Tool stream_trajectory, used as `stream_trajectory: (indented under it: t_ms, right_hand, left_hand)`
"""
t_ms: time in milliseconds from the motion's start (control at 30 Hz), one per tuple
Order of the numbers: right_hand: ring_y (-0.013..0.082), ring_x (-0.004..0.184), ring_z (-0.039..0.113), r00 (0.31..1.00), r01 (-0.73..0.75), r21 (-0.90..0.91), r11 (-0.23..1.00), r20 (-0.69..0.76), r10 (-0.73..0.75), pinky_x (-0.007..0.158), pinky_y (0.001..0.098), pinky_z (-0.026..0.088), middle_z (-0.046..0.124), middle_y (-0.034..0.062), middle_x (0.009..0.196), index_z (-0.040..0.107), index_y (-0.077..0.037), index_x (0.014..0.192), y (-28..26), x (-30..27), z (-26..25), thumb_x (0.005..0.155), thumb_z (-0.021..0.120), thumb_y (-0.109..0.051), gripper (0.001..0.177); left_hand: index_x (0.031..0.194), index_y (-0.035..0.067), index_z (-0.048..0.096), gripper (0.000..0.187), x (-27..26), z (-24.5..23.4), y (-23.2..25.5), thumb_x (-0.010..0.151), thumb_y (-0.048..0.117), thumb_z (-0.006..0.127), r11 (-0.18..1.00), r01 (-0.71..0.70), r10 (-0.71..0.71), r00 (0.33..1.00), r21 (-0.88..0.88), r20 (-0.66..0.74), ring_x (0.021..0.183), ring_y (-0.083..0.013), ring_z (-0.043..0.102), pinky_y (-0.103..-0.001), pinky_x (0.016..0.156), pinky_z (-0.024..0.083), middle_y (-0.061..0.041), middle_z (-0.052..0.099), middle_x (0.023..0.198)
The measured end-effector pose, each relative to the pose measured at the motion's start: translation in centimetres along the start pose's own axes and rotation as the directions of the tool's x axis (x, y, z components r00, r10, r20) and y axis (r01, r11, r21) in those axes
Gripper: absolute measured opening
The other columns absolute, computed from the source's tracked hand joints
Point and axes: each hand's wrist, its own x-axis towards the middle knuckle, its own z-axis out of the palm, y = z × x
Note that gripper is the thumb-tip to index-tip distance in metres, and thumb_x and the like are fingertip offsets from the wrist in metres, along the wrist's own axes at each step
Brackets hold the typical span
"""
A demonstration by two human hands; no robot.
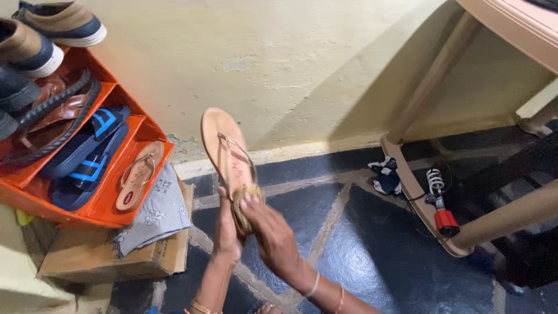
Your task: The person scrubs a pair of flip-flops using a small brush. They clean the insole and straps of one flip-flop, place it on a shoe rack, then pick up the second flip-flop and repeat the cleaning process.
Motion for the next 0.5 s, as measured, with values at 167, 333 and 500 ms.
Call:
stream_trajectory:
  t_ms: [167, 333, 500]
  right_hand:
    - [0.0268, 0.126, 0.069, 0.96, -0.272, 0.352, 0.896, 0.035, 0.277, 0.108, 0.0389, 0.06, 0.068, 0.0132, 0.139, 0.061, -0.011, 0.139, 3.1, -1.2, -0.1, 0.094, 0.055, 0.01, 0.05]
    - [0.0275, 0.134, 0.059, 0.922, 0.372, -0.019, 0.928, 0.12, -0.367, 0.117, 0.0435, 0.046, 0.063, 0.0101, 0.141, 0.062, -0.01, 0.135, 5.8, 1.0, -0.9, 0.09, 0.06, 0.005, 0.047]
    - [0.0216, 0.144, 0.052, 0.849, 0.527, -0.267, 0.807, 0.112, -0.517, 0.124, 0.0414, 0.042, 0.058, 0.0044, 0.151, 0.063, -0.016, 0.139, 9.0, 7.4, -2.4, 0.101, 0.058, 0.009, 0.046]
  left_hand:
    - [0.145, 0.006, 0.051, 0.091, 0.4, -0.4, 0.4, 0.09, 0.076, 0.035, 0.903, -0.023, 0.075, 0.992, 0.429, -0.105, 0.098, -0.0234, 0.068, -0.038, 0.08, 0.061, -0.015, 0.065, 0.111]
    - [0.135, 0.006, 0.057, 0.101, 1.4, -0.7, -0.8, 0.085, 0.083, 0.015, 0.886, -0.006, 0.075, 0.989, 0.463, -0.131, 0.086, -0.0186, 0.075, -0.035, 0.063, 0.066, -0.012, 0.072, 0.103]
    - [0.144, 0.024, 0.056, 0.099, 0.5, 0.5, -1.0, 0.081, 0.082, 0.008, 0.801, 0.076, 0.068, 0.974, 0.594, -0.216, 0.073, -0.0227, 0.07, -0.034, 0.057, 0.059, -0.014, 0.074, 0.1]
